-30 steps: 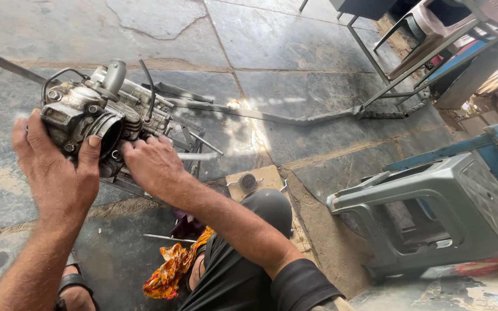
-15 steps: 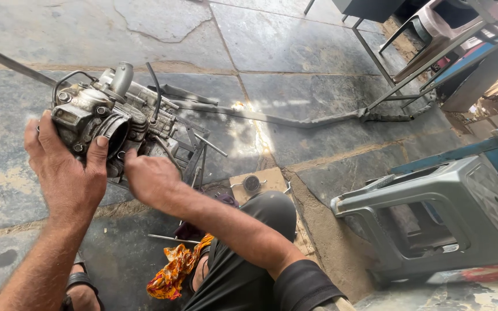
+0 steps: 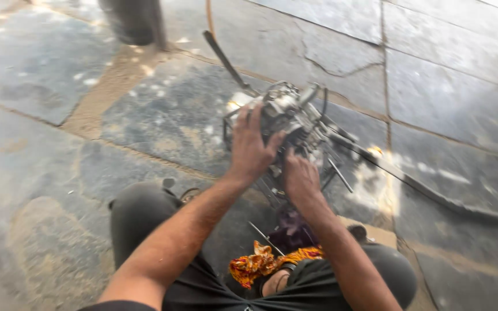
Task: The recorder is repairing a motorcycle engine by adjusting internal components with hands and tools while sitting on the floor.
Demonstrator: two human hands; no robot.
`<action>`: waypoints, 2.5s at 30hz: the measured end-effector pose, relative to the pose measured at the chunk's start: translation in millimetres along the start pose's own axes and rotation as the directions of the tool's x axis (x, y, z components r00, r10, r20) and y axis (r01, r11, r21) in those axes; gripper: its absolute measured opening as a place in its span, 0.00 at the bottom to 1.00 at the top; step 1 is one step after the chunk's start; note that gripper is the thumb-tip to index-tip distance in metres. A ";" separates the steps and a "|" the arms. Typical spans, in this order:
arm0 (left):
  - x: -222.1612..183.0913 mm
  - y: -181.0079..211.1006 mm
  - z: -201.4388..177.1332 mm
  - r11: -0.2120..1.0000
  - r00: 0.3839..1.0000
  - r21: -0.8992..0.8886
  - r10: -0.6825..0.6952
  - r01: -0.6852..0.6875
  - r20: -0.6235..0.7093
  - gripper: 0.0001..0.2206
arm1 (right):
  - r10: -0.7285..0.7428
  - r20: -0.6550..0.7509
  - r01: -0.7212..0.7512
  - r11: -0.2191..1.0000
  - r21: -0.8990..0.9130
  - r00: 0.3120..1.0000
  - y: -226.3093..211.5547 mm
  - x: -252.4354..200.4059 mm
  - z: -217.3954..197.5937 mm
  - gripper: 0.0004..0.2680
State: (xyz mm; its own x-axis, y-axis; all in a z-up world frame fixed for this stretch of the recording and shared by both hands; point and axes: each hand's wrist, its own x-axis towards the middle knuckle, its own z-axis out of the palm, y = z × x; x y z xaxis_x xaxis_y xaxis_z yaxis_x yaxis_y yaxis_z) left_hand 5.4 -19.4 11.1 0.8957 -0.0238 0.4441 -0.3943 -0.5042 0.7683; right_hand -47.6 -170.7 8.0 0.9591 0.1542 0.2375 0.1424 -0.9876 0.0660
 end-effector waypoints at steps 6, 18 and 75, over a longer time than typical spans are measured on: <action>-0.2 3.2 -3.1 1.000 0.998 -0.004 -0.026 0.026 0.054 0.40 | 0.185 0.306 -0.239 0.959 0.151 0.934 -8.8 10.7 -31.3 0.17; -1.2 2.9 -5.3 1.000 0.995 0.010 -0.027 0.026 0.092 0.40 | -0.095 -0.086 0.091 0.995 -0.050 0.992 4.6 7.2 -24.8 0.13; -5.8 -6.3 -16.6 0.998 0.990 0.040 0.052 -0.057 0.128 0.38 | 0.100 0.171 -0.116 0.989 0.089 0.980 -25.3 -8.2 -8.7 0.13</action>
State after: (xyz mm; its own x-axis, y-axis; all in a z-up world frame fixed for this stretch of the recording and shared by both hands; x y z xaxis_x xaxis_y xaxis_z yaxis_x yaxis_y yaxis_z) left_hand -0.7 -1.7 11.3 0.8929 -0.1601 0.4207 -0.4366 -0.5357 0.7227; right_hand -61.2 -146.7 12.9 0.9961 0.0475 0.0738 0.0511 -0.9975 -0.0482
